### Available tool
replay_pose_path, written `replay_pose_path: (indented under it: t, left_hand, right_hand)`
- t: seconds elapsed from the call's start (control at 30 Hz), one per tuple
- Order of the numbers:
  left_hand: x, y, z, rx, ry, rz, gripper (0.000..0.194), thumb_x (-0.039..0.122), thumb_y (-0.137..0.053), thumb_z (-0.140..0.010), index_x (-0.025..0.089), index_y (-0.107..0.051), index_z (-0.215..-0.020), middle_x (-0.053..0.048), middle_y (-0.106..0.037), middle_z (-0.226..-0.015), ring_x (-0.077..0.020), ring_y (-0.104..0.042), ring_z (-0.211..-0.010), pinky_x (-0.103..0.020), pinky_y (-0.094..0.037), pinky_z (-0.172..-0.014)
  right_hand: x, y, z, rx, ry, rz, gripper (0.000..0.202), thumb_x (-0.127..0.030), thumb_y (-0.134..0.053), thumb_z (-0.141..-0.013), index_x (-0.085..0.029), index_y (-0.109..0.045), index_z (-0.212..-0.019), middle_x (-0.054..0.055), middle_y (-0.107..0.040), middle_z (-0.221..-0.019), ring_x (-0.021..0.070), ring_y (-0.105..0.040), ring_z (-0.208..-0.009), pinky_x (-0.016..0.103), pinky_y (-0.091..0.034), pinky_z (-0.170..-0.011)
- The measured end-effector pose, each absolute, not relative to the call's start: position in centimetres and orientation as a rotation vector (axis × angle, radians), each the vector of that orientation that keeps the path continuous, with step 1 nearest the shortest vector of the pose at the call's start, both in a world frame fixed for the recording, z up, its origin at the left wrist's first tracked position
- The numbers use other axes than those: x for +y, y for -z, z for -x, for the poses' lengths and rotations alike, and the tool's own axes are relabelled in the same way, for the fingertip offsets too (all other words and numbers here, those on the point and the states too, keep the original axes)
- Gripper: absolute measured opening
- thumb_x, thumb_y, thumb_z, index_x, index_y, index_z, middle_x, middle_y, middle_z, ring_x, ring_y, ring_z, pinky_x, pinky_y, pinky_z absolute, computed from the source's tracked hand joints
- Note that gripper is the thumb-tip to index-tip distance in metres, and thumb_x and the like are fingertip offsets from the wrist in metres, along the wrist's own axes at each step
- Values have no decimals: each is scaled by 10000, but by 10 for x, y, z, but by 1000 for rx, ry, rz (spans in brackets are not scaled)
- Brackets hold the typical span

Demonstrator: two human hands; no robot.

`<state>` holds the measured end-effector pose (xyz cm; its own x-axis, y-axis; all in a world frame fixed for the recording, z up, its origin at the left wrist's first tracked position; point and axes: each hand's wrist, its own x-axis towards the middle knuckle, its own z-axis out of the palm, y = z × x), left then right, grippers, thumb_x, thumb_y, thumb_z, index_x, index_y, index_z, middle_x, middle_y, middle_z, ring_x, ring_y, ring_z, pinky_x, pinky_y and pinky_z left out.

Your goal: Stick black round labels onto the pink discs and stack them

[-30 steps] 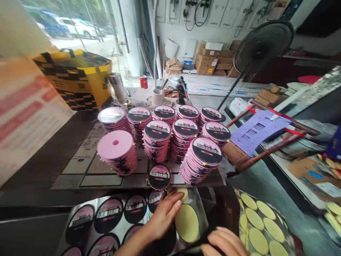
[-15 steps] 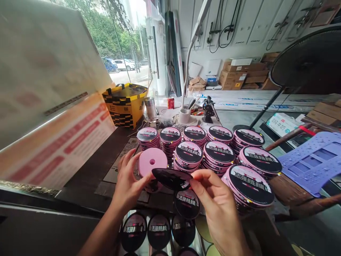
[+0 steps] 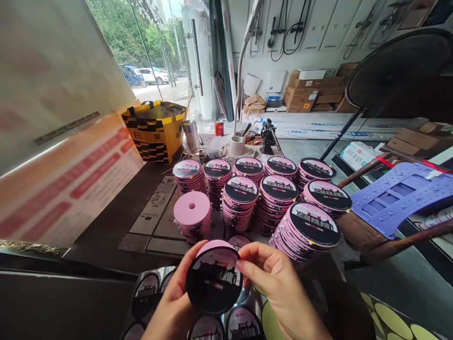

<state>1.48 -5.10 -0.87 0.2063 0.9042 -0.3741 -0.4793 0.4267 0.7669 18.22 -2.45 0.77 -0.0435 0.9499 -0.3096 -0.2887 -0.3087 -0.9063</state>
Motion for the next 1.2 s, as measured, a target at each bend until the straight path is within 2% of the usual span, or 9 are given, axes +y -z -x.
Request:
replay_pose_path:
  t: [0.1,0.2,0.3,0.4,0.5,0.8,1.0,1.2]
  left_hand:
    - [-59,21,-10,781,-890,-401,680,141,-680,-673,362,-430,-1266,-42,-613,-1187,-178,-676,-708,-351,-556,-640]
    - [-62,25,-6,694,-861,-358,687,47,-625,-644,348,-471,-1242,-24,-612,-1191,-166,-677,-733,-377,-558,-704]
    - [-62,27,-7,668,-839,-359,741,19,-580,-587,314,-464,-1257,-41,-599,-1206,-191,-665,-784,-386,-549,-706]
    - [-60,29,-9,681,-837,-386,814,-1,-590,-500,295,-469,-1249,-57,-589,-1218,-220,-643,-847,-338,-537,-661]
    - [-59,31,-10,695,-820,-413,861,-36,-581,-469,310,-464,-1249,-39,-593,-1200,-206,-639,-829,-309,-524,-653]
    - [-60,34,-7,656,-802,-428,852,5,-695,-502,319,-451,-1256,-47,-563,-1244,-175,-648,-783,-285,-524,-652]
    - [-61,37,-7,662,-804,-462,843,57,-764,-532,316,-442,-1268,-74,-518,-1300,-205,-638,-854,-288,-521,-648]
    - [-64,48,-7,623,-845,-485,800,116,-766,-584,323,-436,-1284,-64,-569,-1206,-181,-650,-746,-287,-527,-615]
  right_hand:
    - [-29,8,-182,-730,-1605,1236,278,-328,-832,-510,-166,-676,-673,-25,-595,-557,67,-467,-466,176,-400,-468]
    - [-33,18,-187,-734,-1636,1256,275,-316,-833,-507,-162,-672,-669,-22,-613,-576,75,-495,-476,184,-414,-474]
    - [-35,22,-192,-780,-1679,1274,258,-325,-820,-529,-157,-671,-657,-14,-624,-579,84,-516,-505,186,-418,-493]
    - [-35,23,-195,-833,-1679,1294,243,-326,-808,-539,-155,-676,-652,-8,-632,-581,90,-528,-531,187,-410,-514]
    - [-34,25,-196,-881,-1663,1308,220,-314,-799,-539,-158,-673,-631,-7,-631,-584,96,-527,-543,197,-406,-525]
    - [-36,32,-195,-958,-1597,1344,184,-292,-769,-570,-151,-676,-642,6,-638,-598,113,-539,-551,219,-420,-540]
    - [-38,34,-194,-979,-1559,1359,148,-265,-751,-588,-155,-674,-650,1,-641,-602,107,-542,-559,206,-426,-551]
    - [-40,33,-193,-993,-1528,1370,140,-273,-740,-602,-159,-682,-660,6,-643,-607,116,-540,-570,211,-424,-560]
